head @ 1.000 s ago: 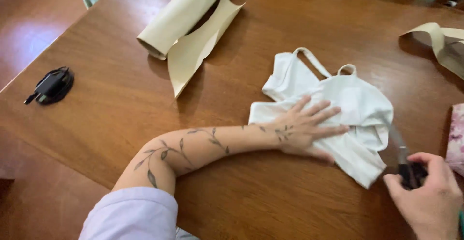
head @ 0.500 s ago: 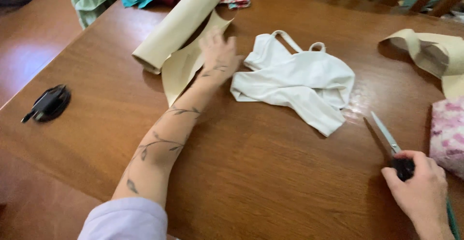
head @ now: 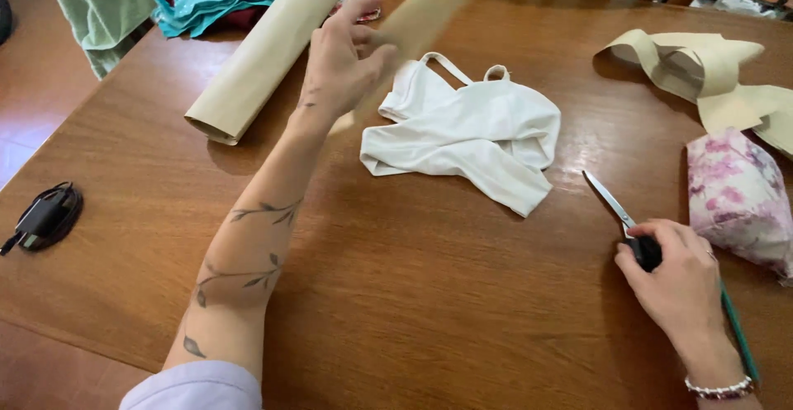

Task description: Cutting out paper patterns using scissors and organizing the pieces on a work table.

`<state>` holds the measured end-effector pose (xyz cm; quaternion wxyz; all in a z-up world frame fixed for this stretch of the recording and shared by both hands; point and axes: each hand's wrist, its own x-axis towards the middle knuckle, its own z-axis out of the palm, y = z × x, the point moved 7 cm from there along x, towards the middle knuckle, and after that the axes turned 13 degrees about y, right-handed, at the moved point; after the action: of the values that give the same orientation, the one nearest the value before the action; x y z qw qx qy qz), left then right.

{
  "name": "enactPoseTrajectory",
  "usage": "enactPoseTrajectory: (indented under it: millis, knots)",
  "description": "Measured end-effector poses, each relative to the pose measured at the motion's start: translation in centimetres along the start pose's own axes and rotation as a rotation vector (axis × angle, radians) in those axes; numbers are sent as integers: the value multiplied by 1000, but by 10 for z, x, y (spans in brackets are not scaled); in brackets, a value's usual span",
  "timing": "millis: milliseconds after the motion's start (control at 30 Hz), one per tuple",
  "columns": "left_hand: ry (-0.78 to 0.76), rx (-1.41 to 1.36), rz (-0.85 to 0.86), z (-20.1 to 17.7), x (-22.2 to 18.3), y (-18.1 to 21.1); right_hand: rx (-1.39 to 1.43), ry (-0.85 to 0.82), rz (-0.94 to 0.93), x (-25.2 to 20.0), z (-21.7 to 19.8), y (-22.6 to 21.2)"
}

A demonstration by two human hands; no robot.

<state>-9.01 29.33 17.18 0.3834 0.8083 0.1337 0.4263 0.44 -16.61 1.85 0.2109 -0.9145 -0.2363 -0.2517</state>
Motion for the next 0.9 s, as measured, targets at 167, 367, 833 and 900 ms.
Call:
enactPoseTrajectory:
  millis: [167, 367, 833, 900]
  knots:
    - [-396, -755, -345, 48, -41, 24, 269, 44, 112, 5, -25, -34]
    - [-896, -919, -807, 129, -140, 31, 1259, -169, 614, -8, 0, -37]
    - [-714, 74, 348, 156, -143, -7, 378, -308, 546, -5, -23, -39]
    - [-629, 207, 552, 155, -141, -7, 340, -235, 459, -1, -31, -46]
